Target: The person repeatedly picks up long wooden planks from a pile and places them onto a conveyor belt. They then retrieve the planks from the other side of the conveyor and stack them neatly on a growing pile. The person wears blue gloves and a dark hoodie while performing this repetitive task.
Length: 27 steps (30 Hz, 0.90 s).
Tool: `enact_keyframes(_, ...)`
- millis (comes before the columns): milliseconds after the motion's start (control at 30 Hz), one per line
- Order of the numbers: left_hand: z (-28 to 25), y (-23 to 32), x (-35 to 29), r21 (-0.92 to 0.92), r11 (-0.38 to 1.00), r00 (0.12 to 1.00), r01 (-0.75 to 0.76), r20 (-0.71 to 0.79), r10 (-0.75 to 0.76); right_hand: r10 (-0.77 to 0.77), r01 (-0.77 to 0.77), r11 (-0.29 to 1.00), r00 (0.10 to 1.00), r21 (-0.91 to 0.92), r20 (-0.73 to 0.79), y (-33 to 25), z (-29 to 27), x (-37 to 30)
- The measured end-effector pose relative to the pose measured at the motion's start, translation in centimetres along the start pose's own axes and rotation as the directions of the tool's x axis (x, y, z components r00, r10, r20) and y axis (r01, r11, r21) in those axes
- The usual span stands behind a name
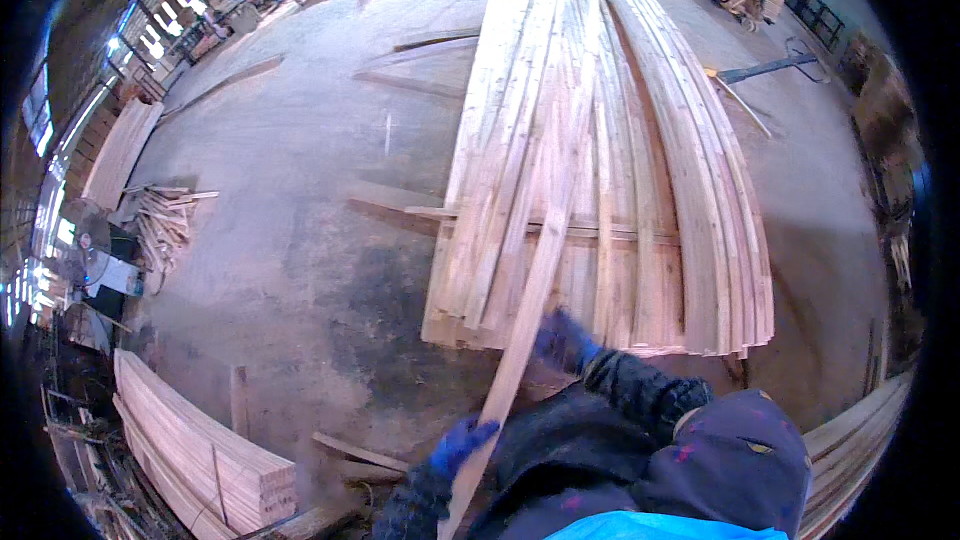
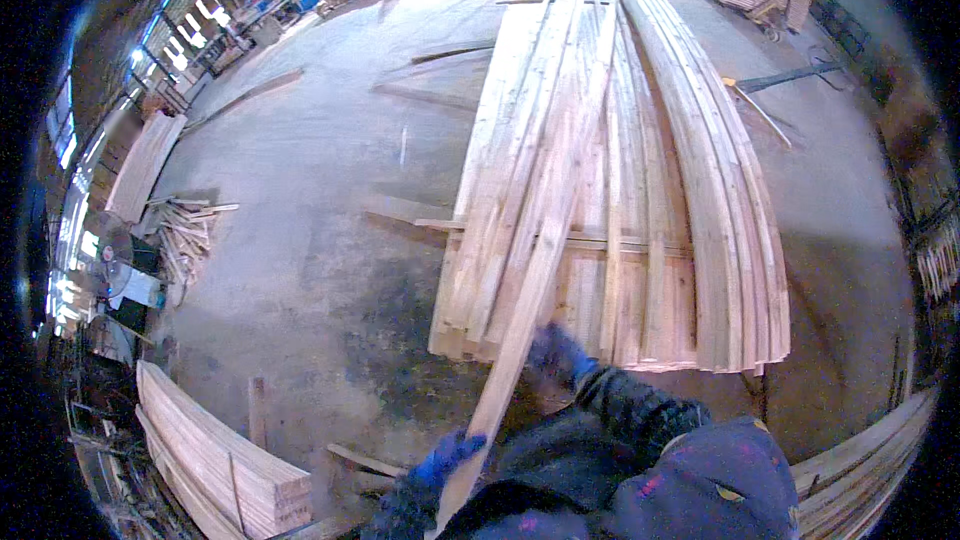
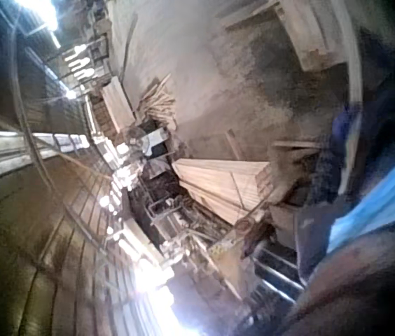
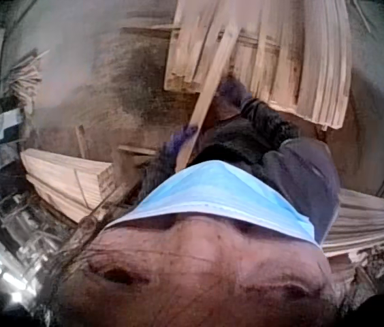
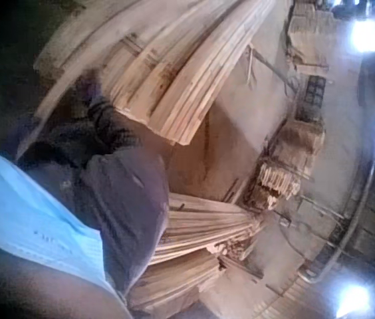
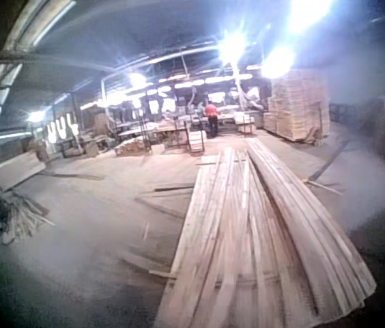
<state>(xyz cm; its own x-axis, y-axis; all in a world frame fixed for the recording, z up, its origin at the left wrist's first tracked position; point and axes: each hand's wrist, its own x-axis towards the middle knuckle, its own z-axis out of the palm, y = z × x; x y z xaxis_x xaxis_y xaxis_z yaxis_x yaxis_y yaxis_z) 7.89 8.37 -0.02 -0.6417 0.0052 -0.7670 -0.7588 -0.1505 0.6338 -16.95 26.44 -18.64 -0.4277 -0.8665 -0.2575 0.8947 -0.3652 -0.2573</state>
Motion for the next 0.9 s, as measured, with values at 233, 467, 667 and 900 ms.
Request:
enact_keyframes(233, -3.3, -17.7, -15.0, 0.109, 0.983, 0.989, 0.15, -0.029, -0.148, -0.091, 0.051, 0.995, 0.83, -0.088, -0.551, -7.4, 6.6, 6.6)
enact_keyframes(467, -1.3, -7.5, -12.4, 0.213, 0.963, 0.961, -0.163, -0.187, 0.203, -0.007, -0.026, 0.997, 0.902, -0.069, -0.432, 1.0, 9.5, 5.2)
enact_keyframes(667, 1.2, -2.2, -11.5, 0.464, 0.876, 0.895, 0.129, -0.434, 0.098, 0.171, -0.18, 0.983, 0.957, -0.021, -0.234, 1.7, 13.6, 0.4)
enact_keyframes(900, 5.0, -6.1, -12.4, 0.694, 0.658, 0.599, 0.291, -0.668, 0.44, -0.124, 0.038, 0.941, 0.964, -0.337, -0.235, -12.1, 8.5, 9.6)
